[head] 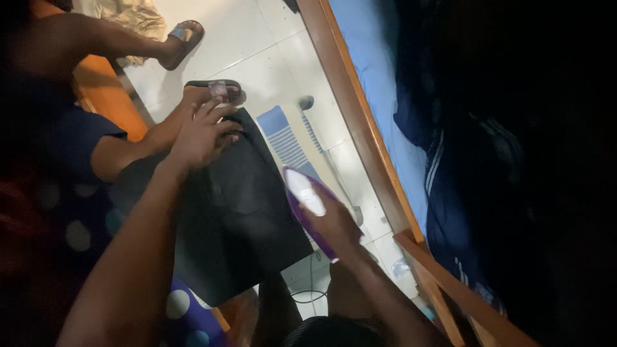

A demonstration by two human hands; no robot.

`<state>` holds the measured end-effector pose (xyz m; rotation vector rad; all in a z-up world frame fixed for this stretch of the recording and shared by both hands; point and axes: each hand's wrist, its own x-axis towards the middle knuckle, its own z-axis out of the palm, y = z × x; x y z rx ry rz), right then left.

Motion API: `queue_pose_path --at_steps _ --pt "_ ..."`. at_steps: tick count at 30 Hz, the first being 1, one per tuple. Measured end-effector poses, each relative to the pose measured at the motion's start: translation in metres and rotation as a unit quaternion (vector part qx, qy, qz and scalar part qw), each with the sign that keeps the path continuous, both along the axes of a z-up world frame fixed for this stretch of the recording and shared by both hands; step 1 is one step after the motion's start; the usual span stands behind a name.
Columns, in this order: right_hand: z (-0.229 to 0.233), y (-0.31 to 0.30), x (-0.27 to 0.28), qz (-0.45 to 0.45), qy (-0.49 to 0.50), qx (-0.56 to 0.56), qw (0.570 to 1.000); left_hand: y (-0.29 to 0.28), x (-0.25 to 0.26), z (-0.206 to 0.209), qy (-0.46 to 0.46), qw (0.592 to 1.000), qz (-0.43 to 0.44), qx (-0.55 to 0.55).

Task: Ironing a garment on an ironing board.

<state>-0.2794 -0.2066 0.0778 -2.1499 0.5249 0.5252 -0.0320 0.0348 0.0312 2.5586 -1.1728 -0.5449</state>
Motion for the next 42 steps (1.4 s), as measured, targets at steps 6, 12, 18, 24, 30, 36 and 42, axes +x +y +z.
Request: queue_pose_path --at_steps 6,12,18,24,30,36,42 --pt "0.032 -0.023 -0.010 -0.093 0.087 0.037 0.991 -0.024 0.013 -0.022 -0.041 0.998 -0.001 0.038" --pt "0.039 0.002 -0.012 -0.087 0.043 0.017 0.995 -0.041 0.025 -0.044 0.028 0.996 0.028 0.083" --pt "0.027 0.043 -0.030 -0.070 0.007 0.063 0.996 -0.037 0.025 -0.055 0.015 0.998 0.041 -0.047" --pt "-0.007 0.076 -0.024 -0.040 -0.008 0.010 0.999 -0.032 0.034 -0.068 0.141 0.985 0.099 -0.017" --pt "-0.015 0.074 0.008 -0.012 -0.072 -0.074 0.995 -0.043 0.041 -0.057 0.210 0.964 0.160 0.033" --pt "-0.005 0.066 0.043 -0.010 -0.004 -0.040 0.999 -0.041 0.043 -0.066 0.196 0.968 0.155 0.005" --pt "-0.013 0.064 0.057 -0.009 -0.092 -0.060 0.994 -0.056 0.039 -0.057 0.245 0.925 0.273 0.097"
